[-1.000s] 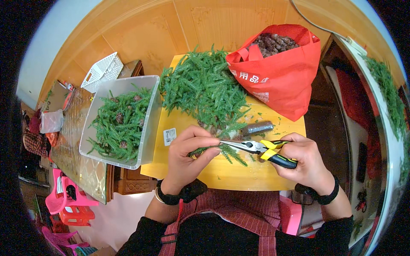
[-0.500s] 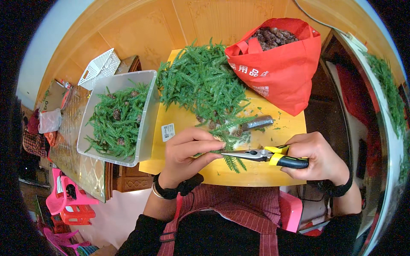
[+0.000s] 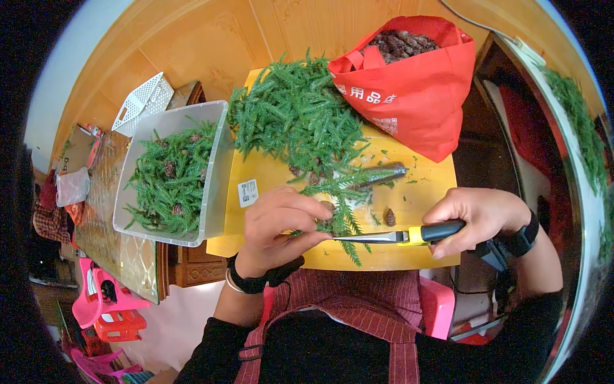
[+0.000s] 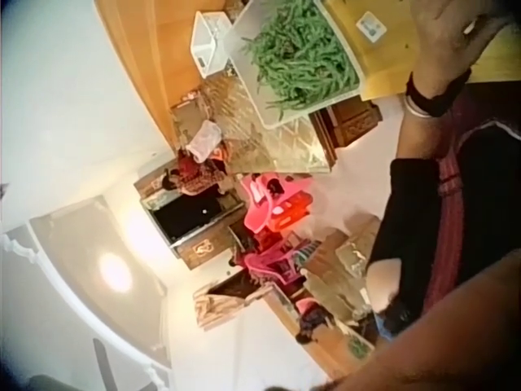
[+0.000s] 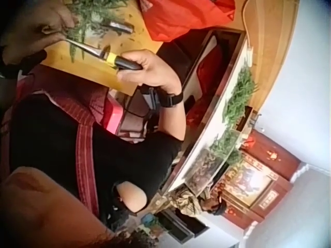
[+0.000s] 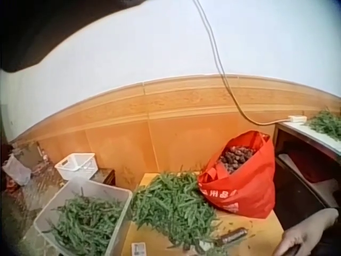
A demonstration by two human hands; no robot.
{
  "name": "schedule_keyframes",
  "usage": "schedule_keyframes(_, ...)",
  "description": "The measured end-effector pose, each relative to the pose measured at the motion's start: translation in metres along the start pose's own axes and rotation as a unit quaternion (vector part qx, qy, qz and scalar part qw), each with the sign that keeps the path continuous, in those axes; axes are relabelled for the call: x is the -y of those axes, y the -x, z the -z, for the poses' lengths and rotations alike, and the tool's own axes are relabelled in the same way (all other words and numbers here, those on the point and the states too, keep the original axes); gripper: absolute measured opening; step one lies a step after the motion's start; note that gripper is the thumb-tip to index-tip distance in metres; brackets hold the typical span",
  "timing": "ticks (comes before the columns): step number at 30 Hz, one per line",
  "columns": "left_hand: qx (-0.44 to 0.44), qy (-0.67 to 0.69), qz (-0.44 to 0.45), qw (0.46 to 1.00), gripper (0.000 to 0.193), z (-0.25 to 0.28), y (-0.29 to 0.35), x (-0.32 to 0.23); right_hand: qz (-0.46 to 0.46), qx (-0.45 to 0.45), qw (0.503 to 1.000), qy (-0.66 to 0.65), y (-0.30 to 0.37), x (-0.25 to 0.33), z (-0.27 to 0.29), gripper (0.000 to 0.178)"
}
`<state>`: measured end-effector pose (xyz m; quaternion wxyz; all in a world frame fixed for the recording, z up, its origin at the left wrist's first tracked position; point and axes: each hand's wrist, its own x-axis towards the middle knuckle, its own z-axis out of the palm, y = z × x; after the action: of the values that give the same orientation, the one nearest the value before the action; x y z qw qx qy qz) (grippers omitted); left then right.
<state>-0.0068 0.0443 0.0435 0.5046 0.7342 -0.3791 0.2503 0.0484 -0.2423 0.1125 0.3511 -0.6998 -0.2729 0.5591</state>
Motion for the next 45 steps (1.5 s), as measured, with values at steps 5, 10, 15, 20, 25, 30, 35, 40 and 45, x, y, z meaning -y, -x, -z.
schedule_keyframes(5,0.005,0.008,-0.022,1.000,0.014,0.001,-0.005,-0.002,-0.016,0.044,0.996,-0.077,-0.003,0.005,0.003,0.015)
schedule_keyframes(10,0.014,0.018,-0.039,0.999,0.012,0.000,-0.009,-0.004,-0.007,0.093,0.982,-0.161,-0.007,-0.007,0.007,0.016)
schedule_keyframes(15,0.026,0.051,0.012,0.998,0.016,-0.001,-0.007,-0.002,0.014,0.088,0.980,-0.181,-0.009,-0.018,0.008,0.017)
schedule_keyframes(20,0.059,0.073,0.022,0.995,0.020,-0.002,-0.010,-0.004,0.004,0.118,0.967,-0.225,-0.008,-0.022,0.011,0.024)
schedule_keyframes(25,0.073,0.070,0.012,0.995,0.019,-0.002,-0.014,-0.006,0.011,0.159,0.940,-0.302,-0.011,-0.034,0.011,0.027)
schedule_keyframes(30,0.030,0.057,0.050,0.997,0.018,0.003,-0.013,-0.001,0.105,0.165,0.946,-0.257,-0.013,-0.033,0.005,0.027)
schedule_keyframes(35,0.055,0.010,0.046,0.997,0.017,0.008,-0.010,0.003,0.082,0.112,0.973,-0.185,-0.004,-0.013,-0.007,0.033)
schedule_keyframes(40,0.071,0.016,0.055,0.996,0.018,0.024,-0.015,-0.002,0.039,0.087,0.980,-0.172,0.007,0.000,-0.020,0.026)
schedule_keyframes(45,-0.031,0.004,0.131,0.991,0.018,0.025,-0.013,-0.007,0.166,-0.198,0.962,0.085,0.005,0.028,-0.034,0.019)
